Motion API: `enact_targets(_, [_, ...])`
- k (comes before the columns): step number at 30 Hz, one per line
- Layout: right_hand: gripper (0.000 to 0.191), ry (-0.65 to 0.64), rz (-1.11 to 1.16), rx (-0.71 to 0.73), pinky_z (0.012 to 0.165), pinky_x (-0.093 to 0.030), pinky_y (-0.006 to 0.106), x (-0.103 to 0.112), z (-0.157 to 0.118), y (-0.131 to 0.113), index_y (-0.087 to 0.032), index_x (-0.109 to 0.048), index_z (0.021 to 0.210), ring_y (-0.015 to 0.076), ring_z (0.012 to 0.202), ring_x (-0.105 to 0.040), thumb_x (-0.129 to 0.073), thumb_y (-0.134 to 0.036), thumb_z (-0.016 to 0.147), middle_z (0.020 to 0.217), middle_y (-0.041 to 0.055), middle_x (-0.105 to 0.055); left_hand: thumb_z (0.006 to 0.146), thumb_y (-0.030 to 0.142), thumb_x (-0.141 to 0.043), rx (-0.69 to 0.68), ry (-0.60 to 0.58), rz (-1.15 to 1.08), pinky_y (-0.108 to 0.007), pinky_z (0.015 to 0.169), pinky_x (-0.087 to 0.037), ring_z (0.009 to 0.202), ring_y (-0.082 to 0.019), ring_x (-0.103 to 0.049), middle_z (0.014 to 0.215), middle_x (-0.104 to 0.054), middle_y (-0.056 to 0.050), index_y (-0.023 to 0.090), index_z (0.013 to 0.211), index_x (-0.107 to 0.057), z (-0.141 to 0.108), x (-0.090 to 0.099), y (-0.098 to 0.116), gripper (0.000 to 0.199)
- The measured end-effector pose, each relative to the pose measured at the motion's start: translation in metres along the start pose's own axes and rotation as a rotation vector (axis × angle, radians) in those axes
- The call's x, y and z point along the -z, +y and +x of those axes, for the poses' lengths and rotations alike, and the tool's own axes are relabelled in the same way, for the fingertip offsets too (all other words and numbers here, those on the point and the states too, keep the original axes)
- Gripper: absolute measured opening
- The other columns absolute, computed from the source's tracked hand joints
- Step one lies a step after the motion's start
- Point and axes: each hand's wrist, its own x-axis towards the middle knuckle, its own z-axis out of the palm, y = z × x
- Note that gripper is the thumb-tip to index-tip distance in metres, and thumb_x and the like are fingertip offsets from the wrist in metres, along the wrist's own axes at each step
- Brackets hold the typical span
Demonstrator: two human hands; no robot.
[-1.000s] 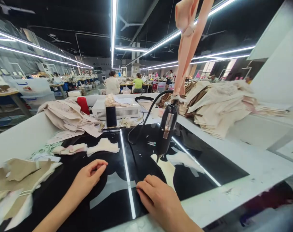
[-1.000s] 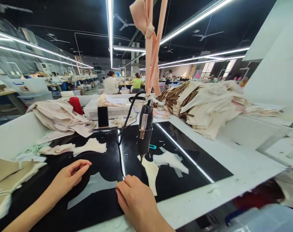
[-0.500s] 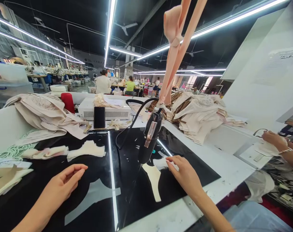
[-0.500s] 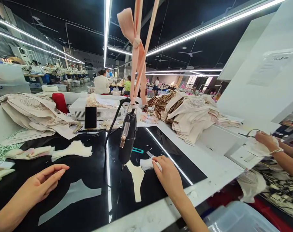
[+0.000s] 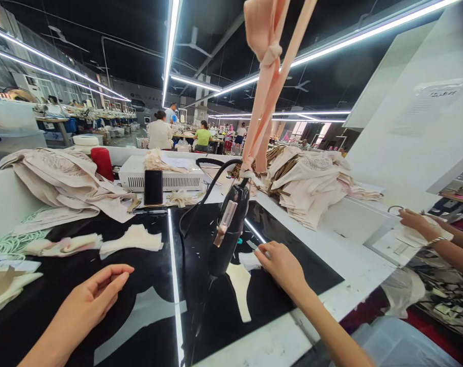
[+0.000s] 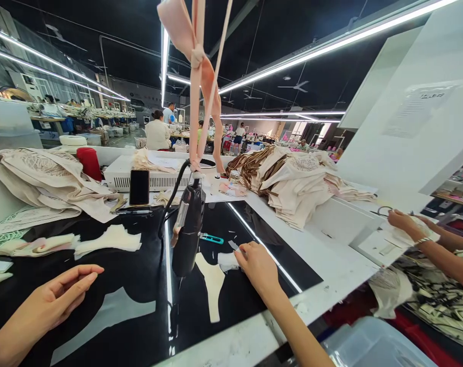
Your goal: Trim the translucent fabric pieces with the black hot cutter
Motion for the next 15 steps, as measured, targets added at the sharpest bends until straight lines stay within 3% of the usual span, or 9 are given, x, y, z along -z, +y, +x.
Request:
enact_targets(6, [0.031, -0.024, 0.128, -0.07, 0.092, -0.062, 0.045, 0.004, 0.001, -0.006, -0.018, -0.066, 0.128, 0.0236, 0.107, -0.071, -0.067, -0.037, 0.103, 0.128, 0.0094, -0.069, 0.065, 0.086, -0.073, -0.016, 0.028, 0.024, -0.018, 0.047, -0.013, 0.05, -0.01, -0.023, 0.059, -0.024, 0.01, 0.024, 0.105, -0.068, -0.002, -0.002, 0.004, 0.074])
enact_targets(15, [0.033, 0.004, 0.66, -0.418, 0.092, -0.062, 0.045, 0.009, 0.003, 0.021, -0.018, -0.067, 0.128, 0.0248, 0.108, -0.071, -0.068, -0.039, 0.102, 0.129, 0.009, -0.069, 0.067, 0.092, -0.067, -0.042, 0.043, 0.104, -0.022, 0.05, -0.013, 0.051, -0.011, -0.021, 0.057, -0.023, 0.01, 0.024, 0.105, -0.07, -0.004, -0.003, 0.008, 0.078])
